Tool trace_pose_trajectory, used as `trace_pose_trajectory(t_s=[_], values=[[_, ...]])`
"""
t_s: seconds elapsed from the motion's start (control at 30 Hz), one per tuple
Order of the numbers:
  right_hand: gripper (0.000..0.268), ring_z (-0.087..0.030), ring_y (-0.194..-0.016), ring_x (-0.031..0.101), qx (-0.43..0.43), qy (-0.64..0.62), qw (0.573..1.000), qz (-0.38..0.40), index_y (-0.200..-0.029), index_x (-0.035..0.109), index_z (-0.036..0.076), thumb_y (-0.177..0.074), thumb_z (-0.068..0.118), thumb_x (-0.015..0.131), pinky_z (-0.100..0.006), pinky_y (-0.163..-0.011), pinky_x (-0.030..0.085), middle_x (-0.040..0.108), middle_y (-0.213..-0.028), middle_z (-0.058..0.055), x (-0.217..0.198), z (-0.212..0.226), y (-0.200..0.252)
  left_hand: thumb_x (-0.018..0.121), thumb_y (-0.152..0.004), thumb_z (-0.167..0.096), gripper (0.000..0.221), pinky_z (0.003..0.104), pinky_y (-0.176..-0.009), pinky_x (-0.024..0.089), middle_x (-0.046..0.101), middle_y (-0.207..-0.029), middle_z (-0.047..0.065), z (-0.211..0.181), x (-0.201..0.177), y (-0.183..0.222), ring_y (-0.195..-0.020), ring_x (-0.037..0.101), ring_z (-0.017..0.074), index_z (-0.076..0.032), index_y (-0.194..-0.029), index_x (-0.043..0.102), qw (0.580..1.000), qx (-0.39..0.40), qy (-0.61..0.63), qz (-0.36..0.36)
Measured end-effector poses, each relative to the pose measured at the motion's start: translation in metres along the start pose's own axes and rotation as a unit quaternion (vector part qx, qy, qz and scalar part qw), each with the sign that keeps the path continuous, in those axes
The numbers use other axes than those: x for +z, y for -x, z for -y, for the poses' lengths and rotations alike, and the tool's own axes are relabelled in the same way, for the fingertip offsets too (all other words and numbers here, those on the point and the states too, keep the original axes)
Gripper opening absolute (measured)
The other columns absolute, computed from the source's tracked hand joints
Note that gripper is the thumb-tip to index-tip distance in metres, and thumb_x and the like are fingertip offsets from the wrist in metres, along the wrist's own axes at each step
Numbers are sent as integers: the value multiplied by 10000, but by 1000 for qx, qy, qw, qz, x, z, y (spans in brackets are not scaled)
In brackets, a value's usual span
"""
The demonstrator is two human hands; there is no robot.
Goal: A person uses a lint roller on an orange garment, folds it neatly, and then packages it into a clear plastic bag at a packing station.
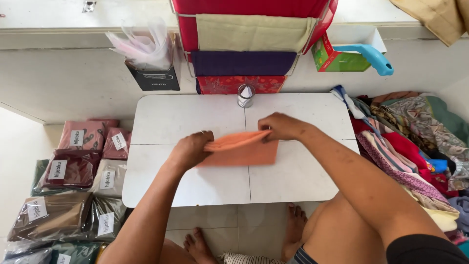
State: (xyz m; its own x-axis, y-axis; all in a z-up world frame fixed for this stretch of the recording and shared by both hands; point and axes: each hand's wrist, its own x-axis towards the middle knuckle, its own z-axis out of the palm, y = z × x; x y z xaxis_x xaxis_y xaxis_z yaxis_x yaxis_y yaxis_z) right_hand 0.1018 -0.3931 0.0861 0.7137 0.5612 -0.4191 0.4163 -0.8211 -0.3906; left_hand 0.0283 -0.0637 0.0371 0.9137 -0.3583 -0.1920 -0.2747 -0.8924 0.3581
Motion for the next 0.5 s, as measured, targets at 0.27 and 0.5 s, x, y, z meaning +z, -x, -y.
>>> trace_pose_trajectory(t_s=[0.27, 0.5], values=[[118, -232, -1082, 615, -70, 173, 981, -58, -970, 604, 204, -889, 228, 685, -414, -909, 563, 626, -1007, 34, 48, -28, 10, 765, -842, -161, 368, 420, -875, 576, 703, -1062, 101, -1, 36, 21, -1005, 710, 312, -145, -1181, 623, 987, 92, -120, -47], [265, -335, -1165, 604, -104, 88, 990, 24, -1101, 652, 169, -919, 357, 694, -483, -988, 540, 626, -1147, -69, 54, -13, 42, 757, -840, -466, 349, 511, -809, 579, 730, -926, 90, -19, 17, 54, -909, 732, 357, -138, -942, 695, 996, 28, 1, 89]])
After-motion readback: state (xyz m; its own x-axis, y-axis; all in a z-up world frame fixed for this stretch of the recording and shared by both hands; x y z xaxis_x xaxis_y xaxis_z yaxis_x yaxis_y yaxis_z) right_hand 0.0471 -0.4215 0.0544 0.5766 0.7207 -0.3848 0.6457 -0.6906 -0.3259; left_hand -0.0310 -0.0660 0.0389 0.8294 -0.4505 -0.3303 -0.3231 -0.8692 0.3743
